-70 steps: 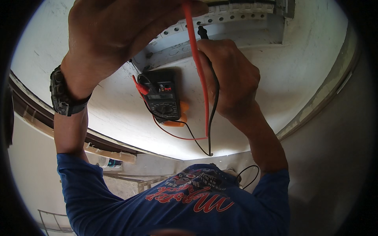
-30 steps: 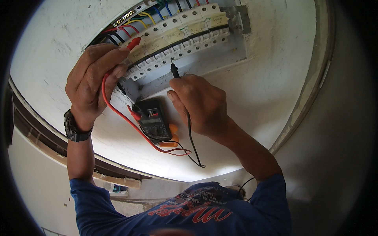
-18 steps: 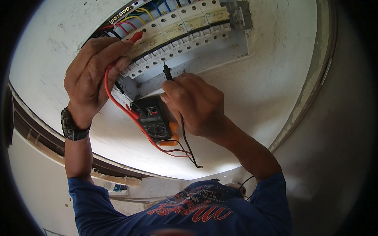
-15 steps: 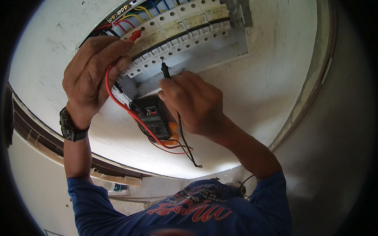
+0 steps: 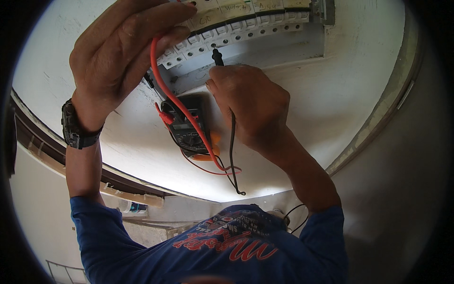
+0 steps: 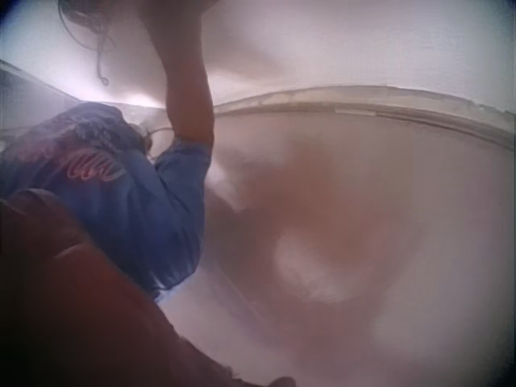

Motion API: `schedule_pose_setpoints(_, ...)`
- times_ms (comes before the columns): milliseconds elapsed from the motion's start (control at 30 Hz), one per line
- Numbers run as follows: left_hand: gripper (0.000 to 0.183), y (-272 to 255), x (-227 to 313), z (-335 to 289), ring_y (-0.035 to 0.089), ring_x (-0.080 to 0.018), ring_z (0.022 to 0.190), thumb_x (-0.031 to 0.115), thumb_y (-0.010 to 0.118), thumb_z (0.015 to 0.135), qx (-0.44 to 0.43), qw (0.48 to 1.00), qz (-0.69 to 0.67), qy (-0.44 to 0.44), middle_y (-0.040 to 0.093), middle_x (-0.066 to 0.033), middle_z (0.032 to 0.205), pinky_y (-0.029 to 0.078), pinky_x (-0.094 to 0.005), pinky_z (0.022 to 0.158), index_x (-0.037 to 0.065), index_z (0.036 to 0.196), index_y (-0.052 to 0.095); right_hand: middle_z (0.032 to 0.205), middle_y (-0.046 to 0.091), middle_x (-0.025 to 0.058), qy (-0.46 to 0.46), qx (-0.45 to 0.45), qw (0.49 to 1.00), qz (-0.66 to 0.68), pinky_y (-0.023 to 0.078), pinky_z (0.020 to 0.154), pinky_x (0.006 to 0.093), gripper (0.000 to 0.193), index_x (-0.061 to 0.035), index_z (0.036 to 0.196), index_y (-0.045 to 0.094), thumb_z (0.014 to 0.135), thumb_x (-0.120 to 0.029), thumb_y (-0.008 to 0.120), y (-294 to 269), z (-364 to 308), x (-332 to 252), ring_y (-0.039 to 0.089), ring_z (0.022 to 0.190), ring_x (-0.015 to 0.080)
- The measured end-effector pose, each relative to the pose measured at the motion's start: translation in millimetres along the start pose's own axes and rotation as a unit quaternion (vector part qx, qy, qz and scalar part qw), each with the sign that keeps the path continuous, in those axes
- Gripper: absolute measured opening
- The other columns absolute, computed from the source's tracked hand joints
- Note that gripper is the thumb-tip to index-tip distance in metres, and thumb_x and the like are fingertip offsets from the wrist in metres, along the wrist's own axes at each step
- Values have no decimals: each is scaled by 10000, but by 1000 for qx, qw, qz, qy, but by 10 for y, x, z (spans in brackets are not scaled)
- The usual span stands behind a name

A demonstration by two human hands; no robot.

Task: The person uses a digital multimeter to test voltage at multiple points inside a wall-mounted electrical distribution board. They place the red and black probes on various terminals and breaker contacts, observe the multimeter display, and adjust the probes between tests.

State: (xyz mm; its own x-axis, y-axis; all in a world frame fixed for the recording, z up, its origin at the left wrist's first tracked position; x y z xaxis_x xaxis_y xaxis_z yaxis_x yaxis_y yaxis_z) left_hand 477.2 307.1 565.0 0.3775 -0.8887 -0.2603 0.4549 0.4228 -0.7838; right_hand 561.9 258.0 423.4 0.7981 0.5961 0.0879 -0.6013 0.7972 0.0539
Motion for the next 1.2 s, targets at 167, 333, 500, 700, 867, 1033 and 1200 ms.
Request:
schedule_pose_setpoints(167, 221, -160, 392, -183, 661, -220, 734, 178, 802, 807, 160, 948, 94, 258, 645, -14, 878, 548, -336, 614, 146, 1019, 749, 928, 732, 118, 12, 4, 1000, -2, 603, 672, 345, 265, -24, 1084, 671, 847, 4, 787, 4, -13, 11, 739, 799, 270)
schedule_pose_setpoints(333, 186, -166, 312, -211, 636, -241, 733, 154, 784, 836, 205, 930, 23, 304, 626, -43, 873, 533, -347, 613, 113, 1010, 732, 924, 736, 126, 44, -21, 999, 2, 603, 674, 335, 243, -9, 1085, 670, 865, 15, 769, 20, -29, 49, 741, 792, 263)
schedule_pose_setpoints(500, 140, -31, 103, -71, 623, -243, 753, 157, 741, 893, 97, 960, -195, 178, 634, -70, 882, 508, -341, 617, 94, 1018, 731, 923, 736, 127, 58, -38, 998, 3, 599, 670, 331, 228, -7, 1083, 671, 874, 20, 757, 10, -22, 69, 741, 789, 261)
schedule_pose_setpoints(700, 168, -11, 219, -149, 644, -205, 791, 227, 732, 902, 79, 970, 82, 217, 651, -26, 892, 532, -334, 654, 121, 1032, 744, 918, 722, 123, 41, -28, 999, -4, 596, 665, 347, 238, -18, 1082, 662, 869, 4, 765, -19, -39, 60, 732, 788, 272)
schedule_pose_setpoints(867, 367, -110, 367, -339, 723, -208, 846, 118, 827, 793, 186, 917, 115, 333, 726, -92, 958, 616, -315, 668, 54, 1142, 731, 885, 692, 119, 20, -13, 1000, -11, 580, 636, 368, 284, -39, 1071, 630, 837, -20, 791, -9, -12, 50, 716, 771, 290)
schedule_pose_setpoints(1033, 343, -98, 218, -439, 707, -222, 820, 101, 818, 792, 180, 934, 100, 293, 706, -86, 952, 603, -329, 651, 34, 1116, 728, 864, 680, 108, 13, -18, 1000, 7, 574, 624, 376, 298, -39, 1051, 616, 816, -32, 799, 26, 36, 14, 710, 765, 291)
schedule_pose_setpoints(1200, 353, -122, 244, -427, 677, -203, 781, 102, 809, 792, 188, 924, 104, 315, 675, -65, 934, 583, -325, 624, 36, 1124, 710, 851, 674, 102, 18, -25, 1000, 2, 568, 618, 371, 287, -34, 1052, 613, 824, -36, 787, 26, 64, 13, 703, 752, 284)
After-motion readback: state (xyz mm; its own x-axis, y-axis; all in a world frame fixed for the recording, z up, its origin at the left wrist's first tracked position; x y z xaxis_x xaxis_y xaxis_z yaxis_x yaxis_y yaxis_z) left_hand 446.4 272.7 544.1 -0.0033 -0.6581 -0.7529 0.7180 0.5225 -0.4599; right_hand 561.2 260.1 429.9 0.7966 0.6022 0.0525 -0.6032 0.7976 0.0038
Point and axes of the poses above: each hand's wrist, its own z-axis towards the middle knuckle, its own y-axis out of the palm, x = y × z, the point moved 9 cm from there along z, towards the middle knuckle
